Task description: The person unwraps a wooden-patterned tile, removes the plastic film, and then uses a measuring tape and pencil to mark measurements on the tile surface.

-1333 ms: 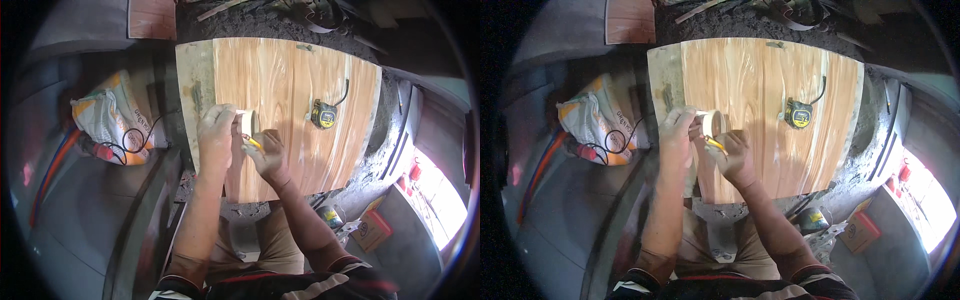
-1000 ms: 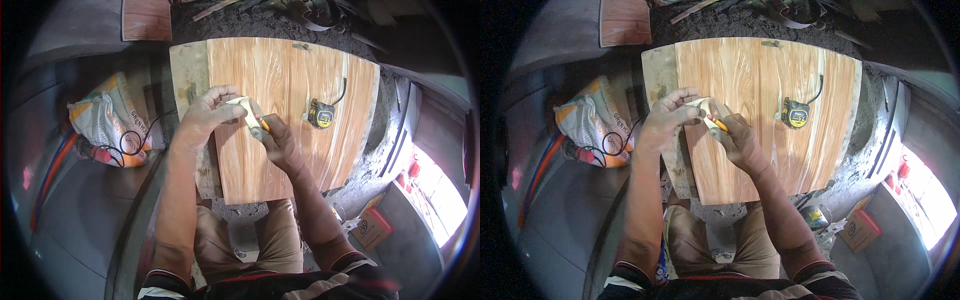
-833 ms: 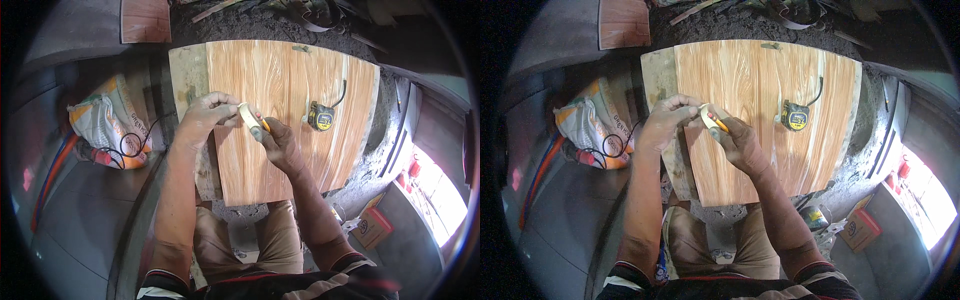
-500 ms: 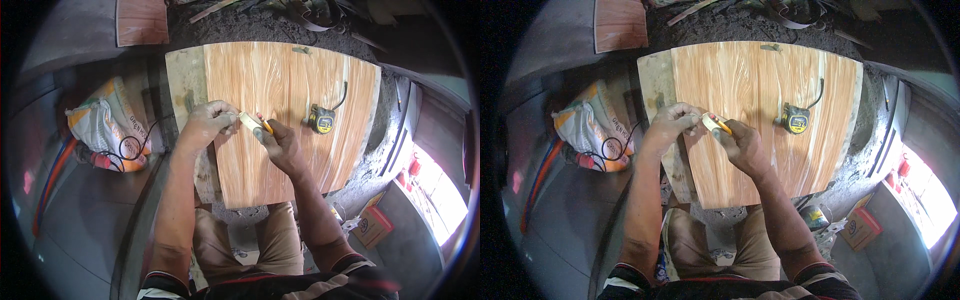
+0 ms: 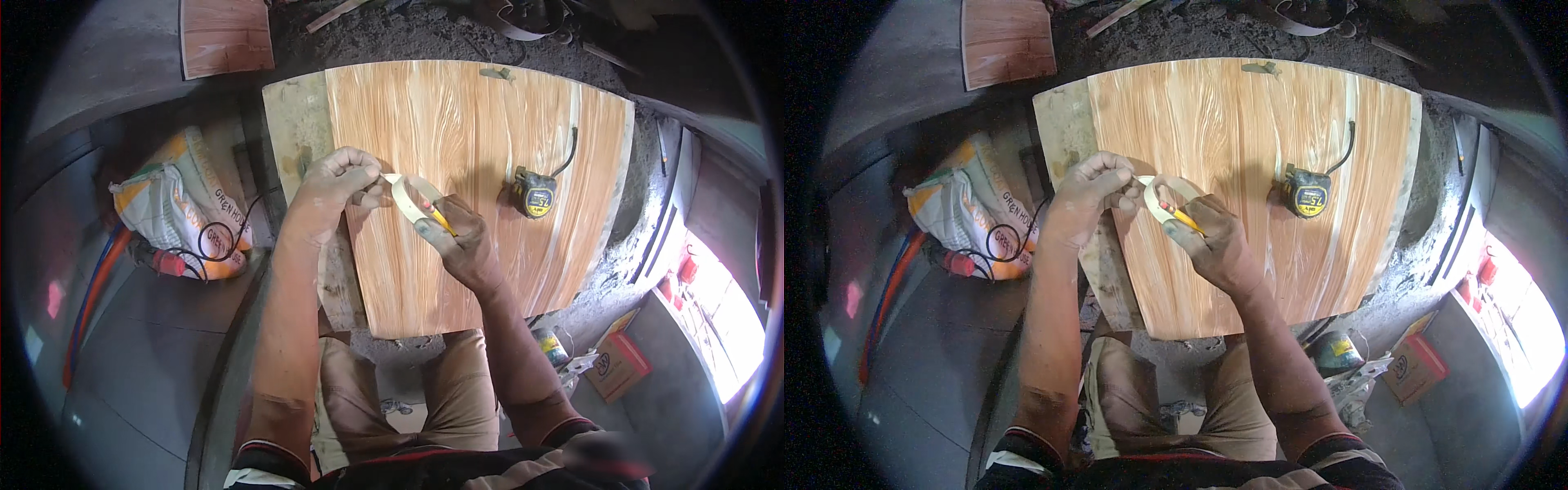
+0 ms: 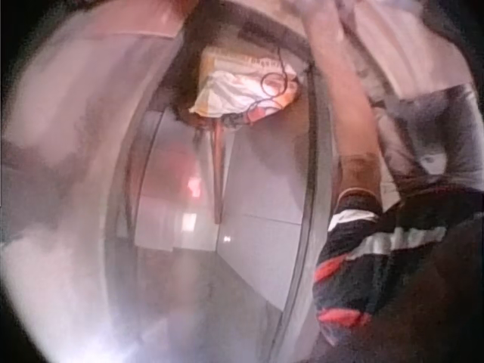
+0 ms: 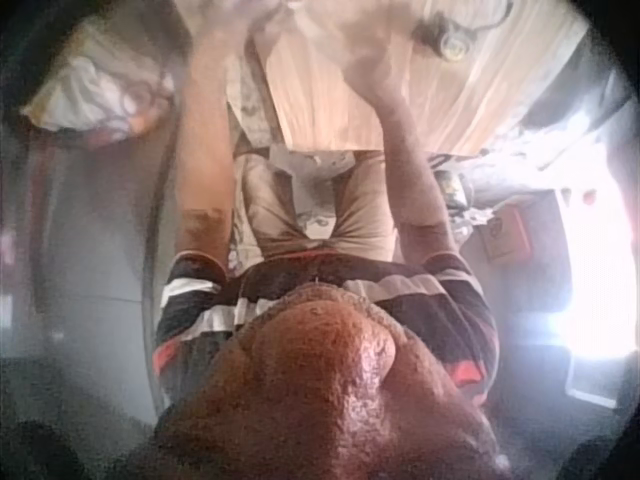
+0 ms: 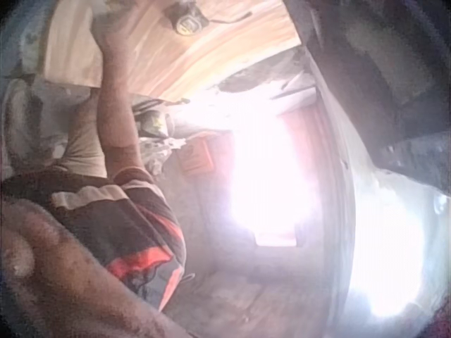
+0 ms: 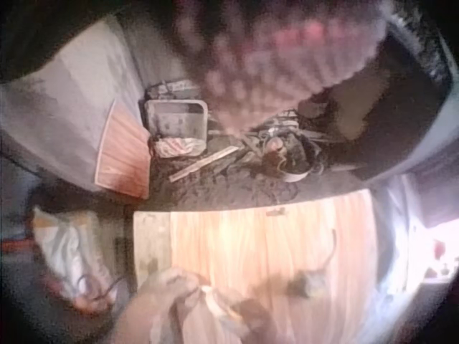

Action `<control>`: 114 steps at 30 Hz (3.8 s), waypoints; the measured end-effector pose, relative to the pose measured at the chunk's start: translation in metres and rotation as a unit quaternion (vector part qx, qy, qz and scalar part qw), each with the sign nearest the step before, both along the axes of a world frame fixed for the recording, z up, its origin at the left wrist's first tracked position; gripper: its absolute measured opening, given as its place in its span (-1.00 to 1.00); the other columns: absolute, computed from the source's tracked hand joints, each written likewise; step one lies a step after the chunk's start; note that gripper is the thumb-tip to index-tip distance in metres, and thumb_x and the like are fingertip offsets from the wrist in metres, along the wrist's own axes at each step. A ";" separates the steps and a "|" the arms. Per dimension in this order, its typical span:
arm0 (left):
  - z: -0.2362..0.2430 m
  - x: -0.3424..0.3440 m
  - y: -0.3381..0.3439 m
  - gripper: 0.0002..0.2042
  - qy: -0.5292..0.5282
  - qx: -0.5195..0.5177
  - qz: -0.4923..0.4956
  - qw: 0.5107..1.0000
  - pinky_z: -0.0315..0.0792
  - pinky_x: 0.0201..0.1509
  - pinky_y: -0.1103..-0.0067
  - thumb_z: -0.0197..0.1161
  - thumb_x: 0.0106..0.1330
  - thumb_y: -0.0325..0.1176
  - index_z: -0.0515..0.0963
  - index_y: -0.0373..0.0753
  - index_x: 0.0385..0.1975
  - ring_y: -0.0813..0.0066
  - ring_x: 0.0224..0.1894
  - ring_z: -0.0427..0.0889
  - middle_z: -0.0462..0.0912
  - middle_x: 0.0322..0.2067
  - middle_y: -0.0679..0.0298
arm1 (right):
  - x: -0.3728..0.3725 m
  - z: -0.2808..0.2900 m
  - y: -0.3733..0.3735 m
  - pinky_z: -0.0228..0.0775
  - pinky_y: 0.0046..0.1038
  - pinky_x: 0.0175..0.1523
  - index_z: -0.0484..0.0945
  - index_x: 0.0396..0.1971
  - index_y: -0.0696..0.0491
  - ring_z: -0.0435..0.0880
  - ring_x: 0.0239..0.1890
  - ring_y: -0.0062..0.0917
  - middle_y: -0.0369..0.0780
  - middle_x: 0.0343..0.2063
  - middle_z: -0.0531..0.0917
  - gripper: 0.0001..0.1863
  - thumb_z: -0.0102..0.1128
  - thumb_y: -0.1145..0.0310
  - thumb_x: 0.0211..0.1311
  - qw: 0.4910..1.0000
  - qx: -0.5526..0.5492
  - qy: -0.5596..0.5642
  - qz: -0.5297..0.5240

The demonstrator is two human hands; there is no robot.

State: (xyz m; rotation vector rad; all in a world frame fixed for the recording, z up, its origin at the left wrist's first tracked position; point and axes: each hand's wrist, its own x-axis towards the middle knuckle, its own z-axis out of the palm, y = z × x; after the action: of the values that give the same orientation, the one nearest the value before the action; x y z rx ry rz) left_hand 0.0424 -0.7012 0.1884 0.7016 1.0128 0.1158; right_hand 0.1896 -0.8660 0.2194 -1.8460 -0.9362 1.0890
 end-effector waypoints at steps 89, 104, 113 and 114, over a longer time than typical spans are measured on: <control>-0.096 0.113 0.151 -0.85 0.015 0.384 -0.342 0.857 0.41 -0.10 0.52 0.17 0.16 -0.37 0.61 -0.31 -0.40 0.46 -0.29 0.57 0.64 -0.43 0.21 | 0.051 -0.040 0.145 0.39 -0.52 -0.45 0.62 -0.32 0.29 0.59 -0.56 -0.60 -0.17 -0.56 0.67 -0.64 0.18 0.21 0.28 0.965 -0.080 0.089 -0.234; -0.108 0.104 0.132 -0.70 0.020 0.436 -0.276 0.857 0.42 -0.24 0.50 0.28 0.22 -0.14 0.60 -0.32 -0.47 0.50 -0.43 0.56 0.59 -0.54 0.24 | 0.037 -0.045 0.139 0.35 -0.54 -0.51 0.62 -0.32 0.30 0.56 -0.61 -0.62 -0.17 -0.61 0.65 -0.64 0.19 0.22 0.26 0.950 -0.124 0.147 -0.244; -0.104 0.104 0.130 -0.68 0.026 0.496 -0.278 0.822 0.41 -0.18 0.43 0.30 0.18 -0.14 0.62 -0.34 -0.42 0.30 -0.37 0.56 0.60 -0.45 0.11 | 0.020 -0.068 0.108 0.38 -0.46 -0.47 0.61 -0.37 0.21 0.56 -0.58 -0.59 -0.11 -0.58 0.68 -0.68 0.11 0.22 0.38 0.992 -0.009 -0.072 -0.104; -0.107 0.102 0.131 -0.69 0.011 0.503 -0.273 0.820 0.41 -0.18 0.42 0.30 0.18 -0.14 0.63 -0.34 -0.41 0.30 -0.37 0.56 0.59 -0.46 0.12 | 0.013 -0.062 0.105 0.38 -0.45 -0.47 0.61 -0.38 0.21 0.56 -0.58 -0.58 -0.10 -0.57 0.68 -0.67 0.10 0.22 0.39 0.991 -0.016 -0.087 -0.099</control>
State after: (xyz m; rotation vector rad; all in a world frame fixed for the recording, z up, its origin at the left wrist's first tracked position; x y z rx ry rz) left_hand 0.1443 -0.5701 0.0819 1.9475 0.6755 0.1370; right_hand 0.2031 -0.7609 0.1573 -2.0369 -0.8163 0.8386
